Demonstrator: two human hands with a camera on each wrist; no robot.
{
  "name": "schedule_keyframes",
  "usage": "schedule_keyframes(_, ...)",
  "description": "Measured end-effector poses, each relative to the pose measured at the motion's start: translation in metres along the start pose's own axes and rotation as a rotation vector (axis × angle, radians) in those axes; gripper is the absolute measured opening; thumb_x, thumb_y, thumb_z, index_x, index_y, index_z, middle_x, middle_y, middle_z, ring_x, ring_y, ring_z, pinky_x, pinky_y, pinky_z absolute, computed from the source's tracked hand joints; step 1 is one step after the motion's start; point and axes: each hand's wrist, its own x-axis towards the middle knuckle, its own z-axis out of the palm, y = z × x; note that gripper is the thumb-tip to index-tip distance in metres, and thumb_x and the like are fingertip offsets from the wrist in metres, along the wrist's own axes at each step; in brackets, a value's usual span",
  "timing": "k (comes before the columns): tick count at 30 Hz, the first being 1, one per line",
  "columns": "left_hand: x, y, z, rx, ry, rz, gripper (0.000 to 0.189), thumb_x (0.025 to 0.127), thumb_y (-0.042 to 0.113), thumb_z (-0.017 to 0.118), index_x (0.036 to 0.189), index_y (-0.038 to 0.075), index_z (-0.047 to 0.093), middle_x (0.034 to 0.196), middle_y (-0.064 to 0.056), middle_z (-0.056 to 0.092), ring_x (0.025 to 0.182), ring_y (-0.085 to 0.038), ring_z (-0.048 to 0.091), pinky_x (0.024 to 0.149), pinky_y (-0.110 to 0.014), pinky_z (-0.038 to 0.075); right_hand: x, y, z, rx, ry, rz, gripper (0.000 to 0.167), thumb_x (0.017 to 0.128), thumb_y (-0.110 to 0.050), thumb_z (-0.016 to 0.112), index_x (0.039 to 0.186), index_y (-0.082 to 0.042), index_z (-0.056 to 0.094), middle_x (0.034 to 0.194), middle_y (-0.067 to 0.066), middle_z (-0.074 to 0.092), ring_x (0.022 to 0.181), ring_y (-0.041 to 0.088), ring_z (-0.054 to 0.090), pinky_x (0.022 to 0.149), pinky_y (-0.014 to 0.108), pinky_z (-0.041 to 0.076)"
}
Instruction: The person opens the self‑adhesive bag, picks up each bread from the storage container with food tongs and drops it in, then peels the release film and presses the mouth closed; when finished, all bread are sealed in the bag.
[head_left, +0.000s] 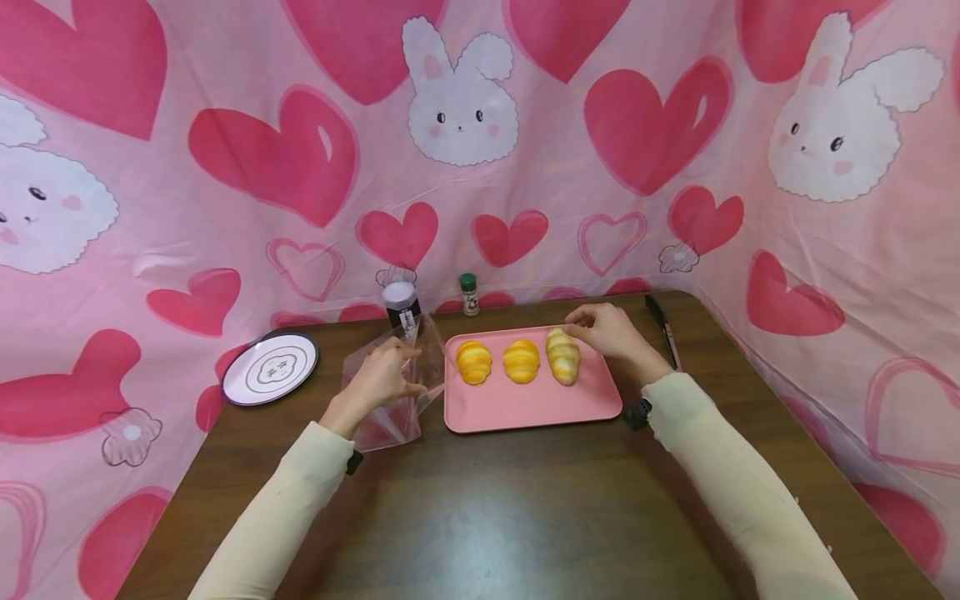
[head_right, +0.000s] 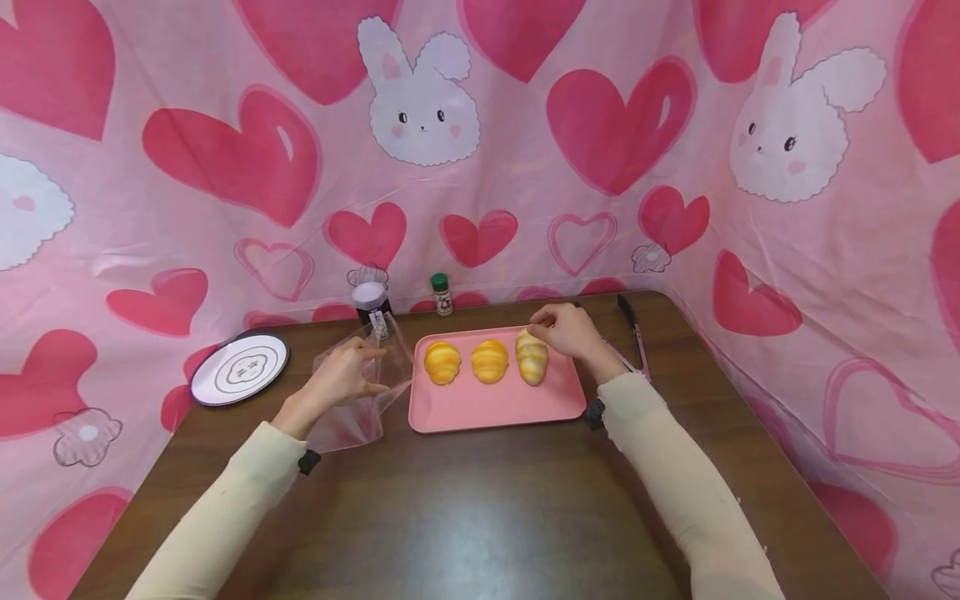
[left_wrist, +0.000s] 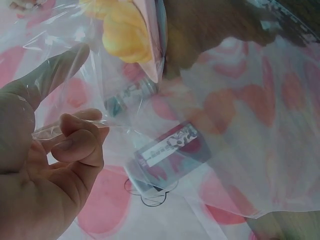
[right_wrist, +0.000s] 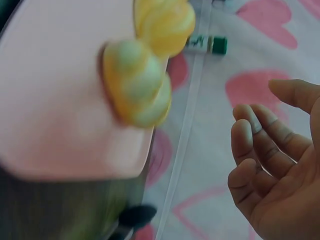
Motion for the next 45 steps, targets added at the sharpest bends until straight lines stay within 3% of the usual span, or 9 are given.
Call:
schedule_keyframes(7, 0.001, -0.001, 0.0, 0.003, -0.02, -0.027, 0.073, 0.074, 0.032, 0.088, 0.138, 0.008, 0.061, 0.122, -0.02, 0.059, 0.106, -0.034, 0.061, 0.094, -0.05, 0.055, -0.012, 0.037, -0.021, -0.074, 0.015, 0.064, 0.036, 0.094, -0.039, 0.065, 0.115, -0.01, 0.072, 0.109, 0.015, 0.074, 0.101, 0.033, 0.067, 0.086, 0.052, 0.052)
schedule_keyframes(15, 0.001, -0.003, 0.001, 0.008, -0.021, -0.031, 0.071, 0.075, 0.031, 0.088, 0.138, 0.011, 0.061, 0.119, -0.018, 0.058, 0.102, -0.031, 0.06, 0.092, -0.048, 0.056, -0.026, 0.071, -0.043, -0.146, 0.011, 0.151, 0.043, 0.093, -0.04, 0.064, 0.117, -0.005, 0.069, 0.113, 0.021, 0.071, 0.108, 0.043, 0.062, 0.093, 0.057, 0.047)
schedule_keyframes(24, 0.0, -0.002, -0.001, 0.009, 0.001, -0.013, 0.069, 0.074, 0.03, 0.089, 0.135, 0.01, 0.063, 0.117, -0.018, 0.059, 0.101, -0.031, 0.06, 0.092, -0.048, 0.056, -0.043, 0.108, -0.06, -0.217, -0.005, 0.287, 0.058, 0.09, -0.054, 0.062, 0.123, -0.006, 0.065, 0.123, 0.023, 0.067, 0.113, 0.05, 0.057, 0.088, 0.062, 0.047)
schedule_keyframes(30, 0.0, -0.001, -0.002, 0.011, 0.001, -0.007, 0.07, 0.074, 0.031, 0.088, 0.136, 0.009, 0.063, 0.117, -0.018, 0.059, 0.1, -0.031, 0.06, 0.091, -0.048, 0.056, -0.05, 0.123, -0.063, -0.245, -0.068, 0.369, 0.075, 0.088, -0.062, 0.06, 0.132, -0.002, 0.056, 0.132, 0.027, 0.059, 0.118, 0.057, 0.049, 0.087, 0.068, 0.044)
schedule_keyframes(38, 0.0, -0.001, -0.002, -0.027, -0.027, -0.037, 0.069, 0.075, 0.03, 0.088, 0.136, 0.01, 0.062, 0.119, -0.018, 0.058, 0.097, -0.028, 0.059, 0.089, -0.046, 0.057, -0.048, 0.135, -0.057, -0.23, -0.167, 0.439, 0.071, 0.084, -0.066, 0.064, 0.115, -0.002, 0.06, 0.111, 0.027, 0.063, 0.104, 0.05, 0.054, 0.076, 0.059, 0.046)
schedule_keyframes(45, 0.0, -0.002, -0.001, -0.018, -0.004, -0.017, 0.067, 0.074, 0.031, 0.088, 0.133, 0.01, 0.065, 0.113, -0.016, 0.058, 0.093, -0.027, 0.059, 0.086, -0.046, 0.057, -0.041, 0.136, -0.051, -0.248, -0.206, 0.458, 0.092, 0.082, -0.064, 0.067, 0.133, 0.01, 0.048, 0.13, 0.039, 0.051, 0.116, 0.059, 0.048, 0.089, 0.071, 0.044)
